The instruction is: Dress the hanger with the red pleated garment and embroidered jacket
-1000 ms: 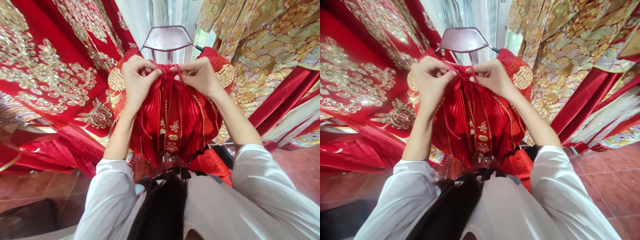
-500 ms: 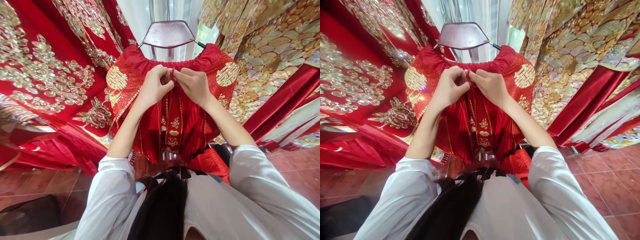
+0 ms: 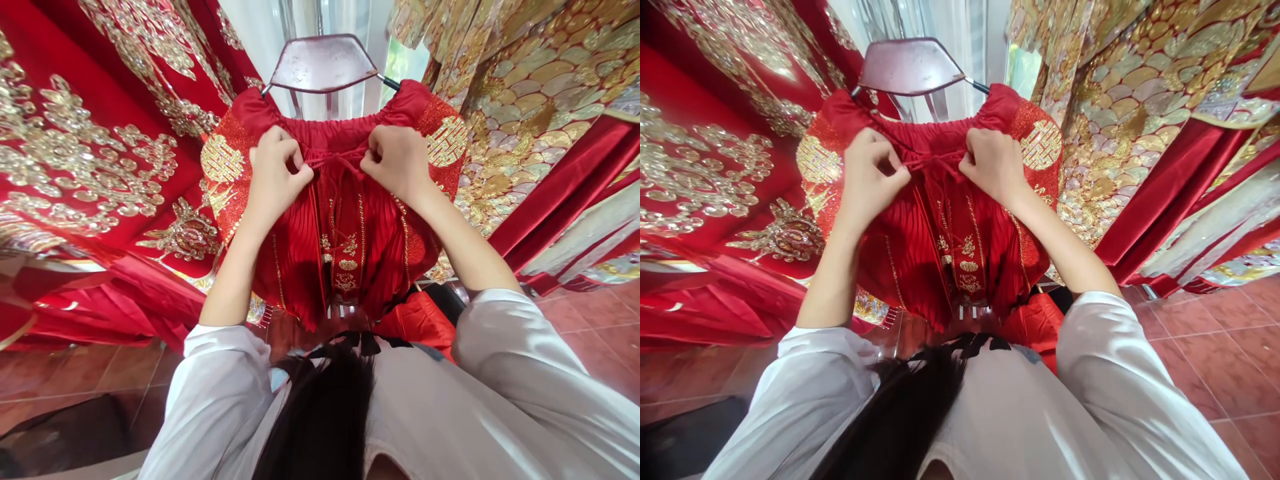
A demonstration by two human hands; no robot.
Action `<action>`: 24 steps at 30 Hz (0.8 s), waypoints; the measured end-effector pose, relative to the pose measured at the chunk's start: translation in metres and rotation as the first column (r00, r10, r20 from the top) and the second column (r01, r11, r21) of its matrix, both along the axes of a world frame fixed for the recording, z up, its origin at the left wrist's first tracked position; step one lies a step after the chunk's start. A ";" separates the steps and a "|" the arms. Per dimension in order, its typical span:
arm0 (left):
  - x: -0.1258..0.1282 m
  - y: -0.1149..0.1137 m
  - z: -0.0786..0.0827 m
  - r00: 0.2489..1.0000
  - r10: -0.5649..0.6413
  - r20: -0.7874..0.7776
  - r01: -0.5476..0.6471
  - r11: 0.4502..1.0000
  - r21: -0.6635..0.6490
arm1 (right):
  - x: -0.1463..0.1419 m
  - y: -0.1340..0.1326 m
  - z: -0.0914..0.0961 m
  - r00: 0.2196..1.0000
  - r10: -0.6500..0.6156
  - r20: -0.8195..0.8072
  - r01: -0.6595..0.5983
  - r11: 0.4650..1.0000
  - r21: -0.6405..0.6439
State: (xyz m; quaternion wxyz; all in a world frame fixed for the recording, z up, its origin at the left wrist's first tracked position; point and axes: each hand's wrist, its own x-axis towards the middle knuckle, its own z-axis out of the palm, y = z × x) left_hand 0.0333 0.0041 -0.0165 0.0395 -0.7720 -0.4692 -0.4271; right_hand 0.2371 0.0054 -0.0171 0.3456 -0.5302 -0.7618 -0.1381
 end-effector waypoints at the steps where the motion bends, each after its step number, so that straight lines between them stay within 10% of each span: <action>1: -0.002 -0.003 0.001 1.000 0.015 0.003 -0.015 1.000 0.006 | 0.003 -0.001 -0.001 1.000 0.001 -0.013 -0.001 1.000 0.001; 6: -0.003 -0.011 0.004 0.999 0.024 0.047 -0.024 1.000 0.005 | 0.001 -0.006 0.000 0.951 0.171 -0.257 -0.196 0.978 -0.075; 12: 0.010 -0.010 -0.001 0.972 -0.052 0.228 0.054 0.998 -0.006 | -0.011 -0.004 0.000 0.687 0.262 -0.678 -0.482 0.862 -0.155; 24: -0.001 0.005 0.000 0.709 -0.395 0.585 0.570 0.808 -0.145 | 0.005 0.011 0.001 0.566 0.426 -0.705 -0.628 0.777 -0.035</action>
